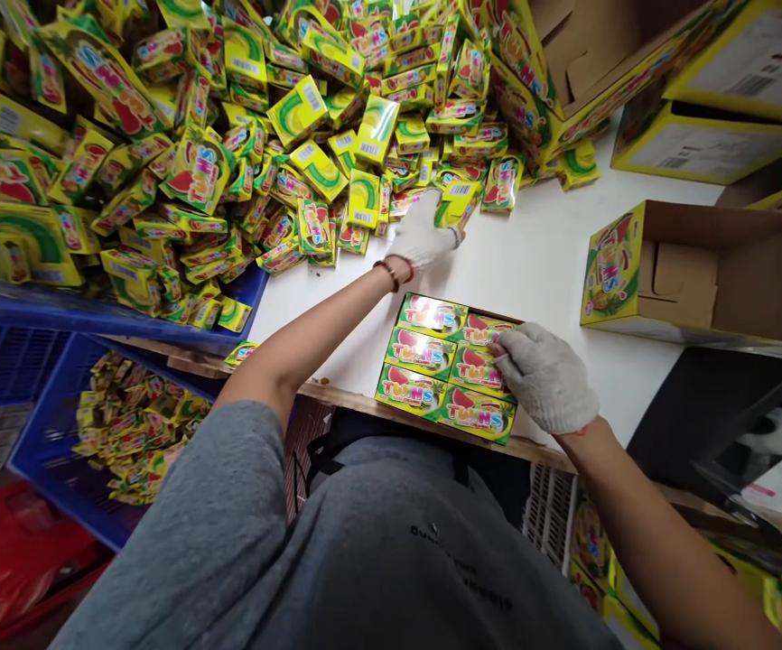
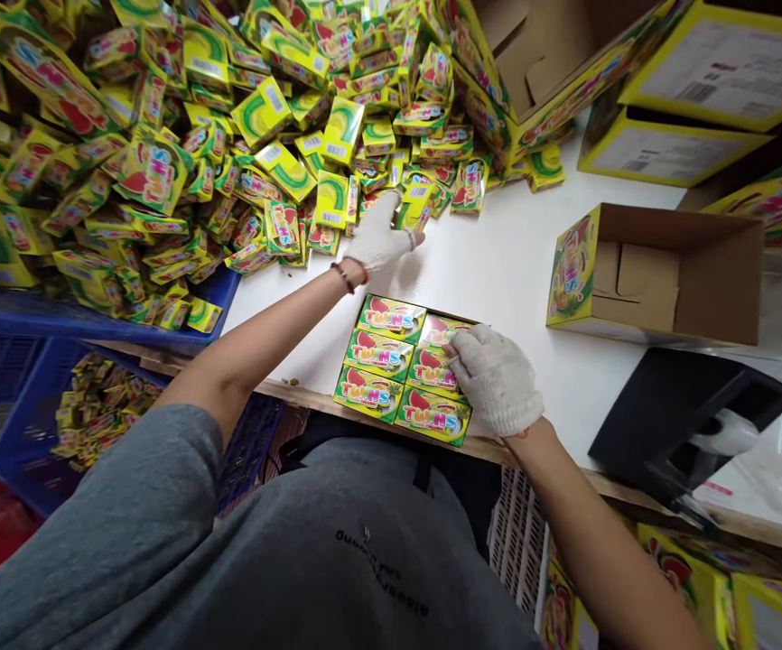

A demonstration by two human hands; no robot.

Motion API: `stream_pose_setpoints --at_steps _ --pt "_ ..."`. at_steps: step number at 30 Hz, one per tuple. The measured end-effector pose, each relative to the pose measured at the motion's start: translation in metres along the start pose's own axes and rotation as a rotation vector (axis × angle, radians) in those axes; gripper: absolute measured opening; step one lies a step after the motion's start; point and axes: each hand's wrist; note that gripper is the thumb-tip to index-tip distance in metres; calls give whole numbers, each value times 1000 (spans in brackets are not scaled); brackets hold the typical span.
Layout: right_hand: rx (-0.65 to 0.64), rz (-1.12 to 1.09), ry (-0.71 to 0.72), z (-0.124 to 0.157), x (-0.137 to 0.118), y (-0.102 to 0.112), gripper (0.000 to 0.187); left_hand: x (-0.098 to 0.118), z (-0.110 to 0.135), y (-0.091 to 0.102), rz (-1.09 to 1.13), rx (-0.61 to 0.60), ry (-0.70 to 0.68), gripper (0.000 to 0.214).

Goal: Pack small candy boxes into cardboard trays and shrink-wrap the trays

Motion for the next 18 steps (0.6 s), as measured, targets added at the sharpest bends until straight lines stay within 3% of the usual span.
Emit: stream_pose_setpoints --at_steps 4,6,8,10,12,14,16,18 --pt "46 -5 80 -3 -9 -11 23 0 59 5 68 65 -152 82" --pt "99 -116 141 -5 -11 -15 19 4 83 3 42 109 -255 76" --pt "246 -325 130 -8 -8 -12 18 11 98 -2 -61 147 -370 68" --pt "470 -593 52 -11 -3 -3 18 19 105 -9 -207 162 -463 65" --pt "587 -807 3 -13 3 12 28 30 106 -14 -328 142 -530 63" --pt "521 -864 17 -13 8 30 34 42 104 -14 -371 126 -584 58" --pt "461 -797 36 -11 10 45 28 51 102 -9 -309 158 -582 55" --pt "504 -739 66 -6 11 52 22 56 100 0 -213 164 -518 49"
Point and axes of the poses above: each hand's wrist, its own z-axis away from the middle knuckle, its own y-axis out of the back of the hand, x = y × z, and after that the axes turned 13 degrees about -x, right-handed
